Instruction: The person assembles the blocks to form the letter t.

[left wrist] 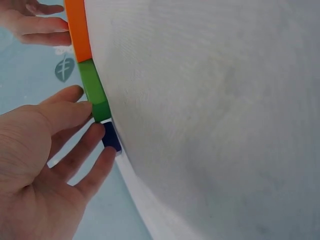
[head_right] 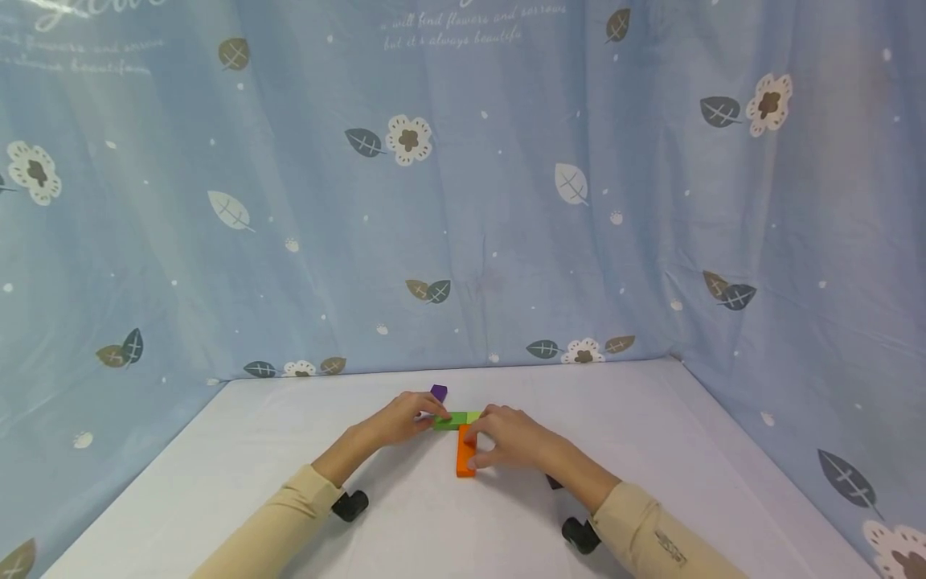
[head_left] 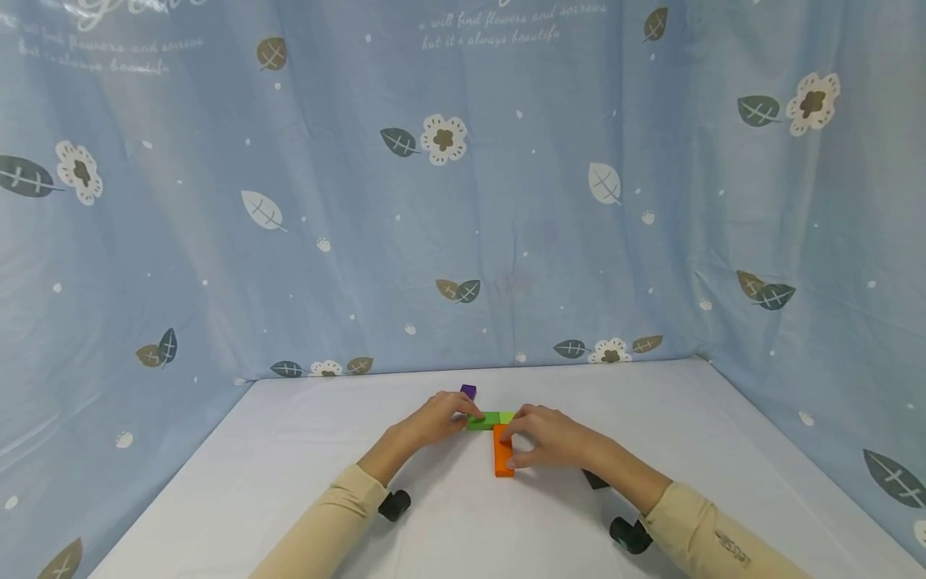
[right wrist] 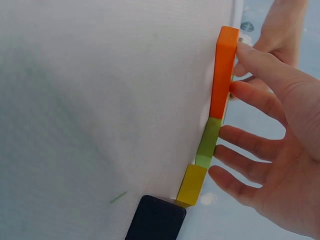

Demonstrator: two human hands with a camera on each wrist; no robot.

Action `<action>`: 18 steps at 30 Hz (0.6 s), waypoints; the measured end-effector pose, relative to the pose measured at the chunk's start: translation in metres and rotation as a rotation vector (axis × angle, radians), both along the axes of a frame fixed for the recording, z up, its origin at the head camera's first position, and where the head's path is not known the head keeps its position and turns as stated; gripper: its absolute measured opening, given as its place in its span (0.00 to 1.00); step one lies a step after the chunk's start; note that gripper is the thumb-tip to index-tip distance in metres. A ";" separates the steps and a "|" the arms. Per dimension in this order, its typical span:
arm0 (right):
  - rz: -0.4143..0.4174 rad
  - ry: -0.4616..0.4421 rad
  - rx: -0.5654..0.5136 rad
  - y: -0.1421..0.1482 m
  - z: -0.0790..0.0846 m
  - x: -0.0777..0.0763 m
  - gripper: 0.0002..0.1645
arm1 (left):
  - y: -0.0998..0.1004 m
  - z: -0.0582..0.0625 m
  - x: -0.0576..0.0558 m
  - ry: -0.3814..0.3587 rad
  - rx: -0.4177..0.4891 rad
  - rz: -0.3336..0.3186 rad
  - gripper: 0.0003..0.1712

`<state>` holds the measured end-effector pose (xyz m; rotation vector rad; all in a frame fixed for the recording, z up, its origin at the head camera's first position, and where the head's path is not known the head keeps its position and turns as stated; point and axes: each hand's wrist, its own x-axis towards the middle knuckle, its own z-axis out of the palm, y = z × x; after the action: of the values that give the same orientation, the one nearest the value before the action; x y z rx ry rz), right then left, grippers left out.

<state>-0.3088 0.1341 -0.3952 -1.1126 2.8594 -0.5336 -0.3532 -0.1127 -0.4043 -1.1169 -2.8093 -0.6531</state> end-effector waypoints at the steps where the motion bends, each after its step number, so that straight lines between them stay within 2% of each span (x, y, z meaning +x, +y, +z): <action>1: -0.002 -0.005 0.001 0.000 0.000 0.000 0.22 | 0.000 0.000 0.000 0.003 -0.001 -0.001 0.14; 8: -0.011 -0.011 0.006 -0.001 0.001 -0.001 0.21 | -0.001 0.003 0.000 0.004 -0.014 -0.007 0.14; 15: -0.008 -0.011 -0.004 0.000 0.000 0.000 0.22 | -0.002 0.002 -0.007 0.024 -0.019 -0.053 0.12; 18: -0.016 -0.017 -0.002 0.000 0.001 0.000 0.22 | -0.003 0.003 -0.011 0.010 -0.003 -0.060 0.11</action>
<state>-0.3092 0.1345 -0.3946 -1.0813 2.8558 -0.5449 -0.3640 -0.1157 -0.4014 -1.2052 -2.7794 -0.6471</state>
